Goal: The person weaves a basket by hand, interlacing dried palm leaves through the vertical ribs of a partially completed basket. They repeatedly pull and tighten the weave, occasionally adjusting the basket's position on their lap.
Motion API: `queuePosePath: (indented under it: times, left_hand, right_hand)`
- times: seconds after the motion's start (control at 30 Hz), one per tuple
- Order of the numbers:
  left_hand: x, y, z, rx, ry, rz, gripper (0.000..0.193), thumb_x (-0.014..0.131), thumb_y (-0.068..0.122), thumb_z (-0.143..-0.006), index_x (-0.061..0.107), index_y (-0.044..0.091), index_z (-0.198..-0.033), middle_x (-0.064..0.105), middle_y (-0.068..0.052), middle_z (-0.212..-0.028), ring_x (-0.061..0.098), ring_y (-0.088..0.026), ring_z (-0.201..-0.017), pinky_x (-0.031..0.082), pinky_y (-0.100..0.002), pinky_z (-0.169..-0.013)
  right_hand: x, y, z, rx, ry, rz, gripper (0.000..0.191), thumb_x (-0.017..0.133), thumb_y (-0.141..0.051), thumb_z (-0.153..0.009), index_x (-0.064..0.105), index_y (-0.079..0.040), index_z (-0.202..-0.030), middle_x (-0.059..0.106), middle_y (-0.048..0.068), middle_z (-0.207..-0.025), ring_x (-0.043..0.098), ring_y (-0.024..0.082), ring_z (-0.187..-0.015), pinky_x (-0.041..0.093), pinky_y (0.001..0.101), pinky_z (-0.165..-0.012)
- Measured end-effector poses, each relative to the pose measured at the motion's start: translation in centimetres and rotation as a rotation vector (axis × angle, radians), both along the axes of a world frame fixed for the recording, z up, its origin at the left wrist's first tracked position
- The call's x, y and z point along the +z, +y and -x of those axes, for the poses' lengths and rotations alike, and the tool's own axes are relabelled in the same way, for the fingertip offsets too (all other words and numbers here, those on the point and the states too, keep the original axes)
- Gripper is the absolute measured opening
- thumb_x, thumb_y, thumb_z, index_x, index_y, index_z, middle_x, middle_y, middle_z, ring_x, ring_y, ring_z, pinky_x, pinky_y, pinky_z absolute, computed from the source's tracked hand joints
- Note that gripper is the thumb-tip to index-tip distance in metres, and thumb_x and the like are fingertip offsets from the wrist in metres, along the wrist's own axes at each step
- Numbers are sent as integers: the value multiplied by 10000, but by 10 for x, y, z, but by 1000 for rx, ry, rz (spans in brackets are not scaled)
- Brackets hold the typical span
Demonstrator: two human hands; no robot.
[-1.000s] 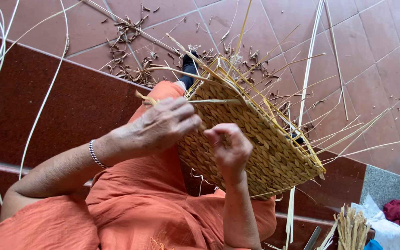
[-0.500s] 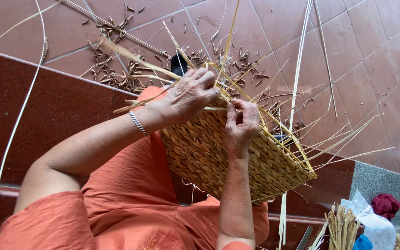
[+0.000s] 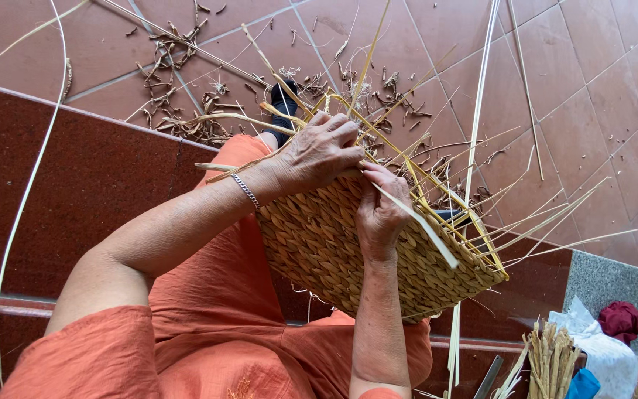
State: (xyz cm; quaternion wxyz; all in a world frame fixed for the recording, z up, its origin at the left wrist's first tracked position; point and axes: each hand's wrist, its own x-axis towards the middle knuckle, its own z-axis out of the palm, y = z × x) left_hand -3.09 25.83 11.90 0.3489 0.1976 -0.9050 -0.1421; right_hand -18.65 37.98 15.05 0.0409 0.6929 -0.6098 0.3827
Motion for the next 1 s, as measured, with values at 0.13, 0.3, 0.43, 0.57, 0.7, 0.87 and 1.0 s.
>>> queuePosePath:
  times: [0.13, 0.3, 0.43, 0.57, 0.7, 0.87, 1.0]
  left_hand:
    - [-3, 4, 0, 39, 51, 236, 206, 661, 221, -866, 634, 211, -1070, 549, -45, -1128, 519, -235, -1121, 407, -426, -931]
    - [1, 13, -20, 150, 67, 207, 264, 693, 221, -908, 628, 184, -1160, 525, -43, -1137, 501, -245, -1142, 394, -436, -972]
    - [7, 23, -47, 111, 126, 36, 486, 771, 365, -898, 579, 66, -1230, 514, -93, -1187, 479, -296, -1131, 381, -473, -974]
    - [8, 26, -56, 237, -72, 93, 657, 753, 286, -732, 564, 33, -1308, 509, -128, -1214, 483, -308, -1135, 383, -473, -938]
    - [8, 25, -49, 364, -174, 150, 549, 728, 196, -814, 582, 30, -1317, 501, -112, -1199, 482, -272, -1132, 382, -450, -946]
    - [12, 21, -36, 389, -271, 326, 303, 680, 186, -889, 642, 19, -1138, 546, -108, -1163, 496, -250, -1147, 388, -435, -976]
    - [15, 22, -35, 259, -243, 407, 189, 653, 182, -876, 647, 49, -1011, 608, -100, -1082, 538, -238, -1111, 415, -397, -995]
  right_hand:
    - [-11, -15, 7, -136, -102, -45, 97, 765, -63, -975, 733, -90, -1063, 756, 62, -978, 719, 148, -831, 618, 302, -709]
    - [-12, -29, 14, -267, -214, -194, 381, 818, -98, -886, 631, -83, -1218, 733, 20, -835, 684, 103, -673, 576, 258, -570]
    - [-15, -40, 6, -247, -67, -102, 390, 811, -59, -880, 589, -82, -1199, 642, 87, -979, 646, 121, -695, 607, 248, -553]
    - [-16, -42, -1, -35, 178, 89, 264, 715, 48, -931, 640, -118, -1122, 657, 55, -1104, 705, 180, -923, 638, 309, -750]
    - [-13, -42, 0, 44, 171, 115, 229, 688, 67, -952, 667, -88, -1119, 669, 44, -1100, 723, 237, -968, 631, 346, -824]
    - [-9, -45, -1, 11, 192, 30, 219, 682, 74, -923, 691, -81, -1077, 663, 100, -1033, 704, 240, -888, 592, 357, -743]
    - [-2, -41, -3, 37, 125, 34, 199, 665, 60, -963, 681, -90, -1091, 653, 75, -1055, 711, 233, -947, 613, 349, -822]
